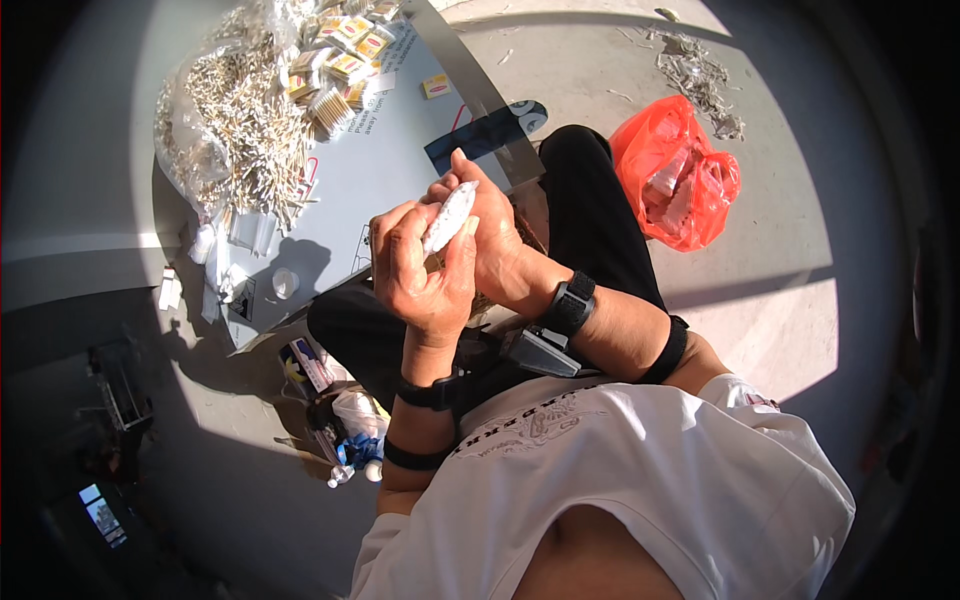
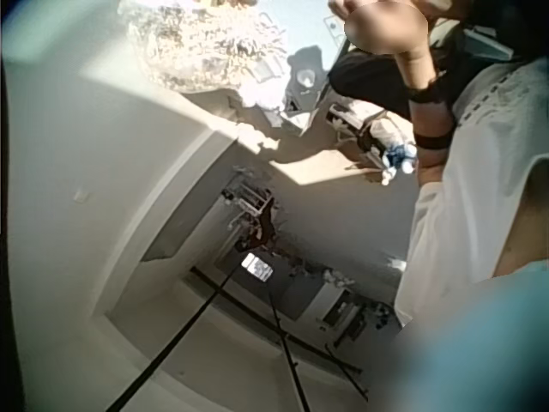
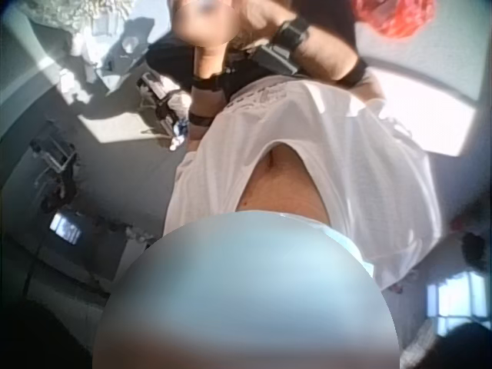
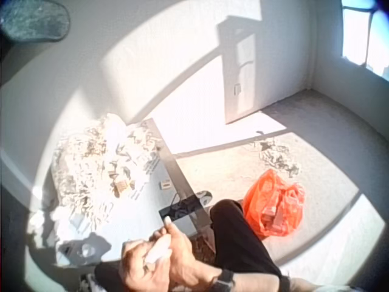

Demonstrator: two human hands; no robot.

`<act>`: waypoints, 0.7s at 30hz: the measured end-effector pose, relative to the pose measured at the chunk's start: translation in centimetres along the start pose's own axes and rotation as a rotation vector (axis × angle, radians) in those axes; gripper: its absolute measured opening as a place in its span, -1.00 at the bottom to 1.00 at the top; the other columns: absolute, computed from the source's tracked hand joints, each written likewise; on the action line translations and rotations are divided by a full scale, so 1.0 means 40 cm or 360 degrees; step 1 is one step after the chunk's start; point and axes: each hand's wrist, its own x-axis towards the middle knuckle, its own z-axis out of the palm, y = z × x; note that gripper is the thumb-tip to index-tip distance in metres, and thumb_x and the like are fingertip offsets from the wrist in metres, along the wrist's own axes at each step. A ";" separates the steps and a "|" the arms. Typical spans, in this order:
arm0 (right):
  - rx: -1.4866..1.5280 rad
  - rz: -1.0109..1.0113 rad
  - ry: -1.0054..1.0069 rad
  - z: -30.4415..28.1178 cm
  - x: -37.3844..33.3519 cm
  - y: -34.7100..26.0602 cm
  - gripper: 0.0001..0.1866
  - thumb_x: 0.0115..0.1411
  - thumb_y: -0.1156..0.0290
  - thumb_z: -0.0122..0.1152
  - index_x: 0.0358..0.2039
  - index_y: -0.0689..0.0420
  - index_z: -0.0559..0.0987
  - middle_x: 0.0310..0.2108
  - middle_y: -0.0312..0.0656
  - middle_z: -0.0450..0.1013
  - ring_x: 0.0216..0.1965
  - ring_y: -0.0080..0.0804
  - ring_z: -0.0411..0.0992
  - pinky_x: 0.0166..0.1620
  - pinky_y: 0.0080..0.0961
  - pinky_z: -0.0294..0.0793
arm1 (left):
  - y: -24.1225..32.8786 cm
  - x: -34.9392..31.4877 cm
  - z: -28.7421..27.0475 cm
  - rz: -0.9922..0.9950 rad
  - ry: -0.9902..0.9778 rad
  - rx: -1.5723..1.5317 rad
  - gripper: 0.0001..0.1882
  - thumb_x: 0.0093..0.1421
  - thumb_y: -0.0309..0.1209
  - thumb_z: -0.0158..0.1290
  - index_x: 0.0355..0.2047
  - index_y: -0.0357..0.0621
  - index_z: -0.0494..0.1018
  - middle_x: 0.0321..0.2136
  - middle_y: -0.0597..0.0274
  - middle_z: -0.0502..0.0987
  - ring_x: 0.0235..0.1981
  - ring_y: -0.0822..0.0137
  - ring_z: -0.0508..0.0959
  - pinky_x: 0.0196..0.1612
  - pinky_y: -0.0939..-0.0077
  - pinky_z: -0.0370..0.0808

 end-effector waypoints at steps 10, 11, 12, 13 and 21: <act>0.0042 0.0045 -0.0028 0.008 -0.017 0.002 -0.57 0.32 0.04 0.05 -0.60 0.01 0.33 -0.63 -0.36 0.32 -0.56 -0.48 0.33 -0.40 -0.48 0.42 | -0.009 -0.006 0.011 -0.0100 -0.0007 -0.0068 -0.62 -0.05 -0.43 0.35 -0.25 -0.29 0.49 -0.31 0.06 0.54 -0.29 0.11 0.52 -0.18 0.29 0.47; 0.0042 0.0043 -0.0028 0.007 -0.013 0.004 -0.57 0.32 0.04 0.05 -0.60 0.01 0.33 -0.63 -0.36 0.32 -0.56 -0.48 0.33 -0.40 -0.48 0.42 | -0.008 -0.006 0.010 -0.0114 0.0017 -0.0069 -0.63 -0.06 -0.43 0.36 -0.26 -0.29 0.49 -0.32 0.07 0.54 -0.29 0.11 0.53 -0.19 0.29 0.48; 0.0044 0.0001 0.0005 0.007 -0.007 0.006 -0.58 0.31 0.05 0.06 -0.60 0.01 0.33 -0.63 -0.35 0.33 -0.56 -0.47 0.33 -0.39 -0.48 0.43 | -0.007 -0.006 0.010 -0.0128 0.0040 -0.0069 -0.63 -0.06 -0.43 0.36 -0.27 -0.29 0.49 -0.33 0.07 0.54 -0.30 0.12 0.53 -0.20 0.30 0.48; 0.0046 -0.0042 0.0038 0.005 -0.002 0.008 -0.58 0.30 0.05 0.08 -0.60 0.02 0.33 -0.62 -0.34 0.34 -0.55 -0.47 0.34 -0.38 -0.48 0.44 | -0.005 -0.005 0.009 -0.0129 0.0040 -0.0070 -0.63 -0.06 -0.43 0.36 -0.27 -0.29 0.49 -0.33 0.07 0.54 -0.30 0.12 0.53 -0.20 0.30 0.48; 0.0044 -0.0006 -0.0011 -0.011 0.004 0.012 -0.59 0.29 0.04 0.10 -0.57 0.02 0.32 -0.59 -0.33 0.36 -0.53 -0.46 0.37 -0.36 -0.48 0.47 | -0.001 -0.012 0.009 -0.0222 0.0049 -0.0063 -0.66 -0.04 -0.47 0.34 -0.27 -0.31 0.48 -0.33 0.06 0.55 -0.32 0.12 0.54 -0.23 0.30 0.51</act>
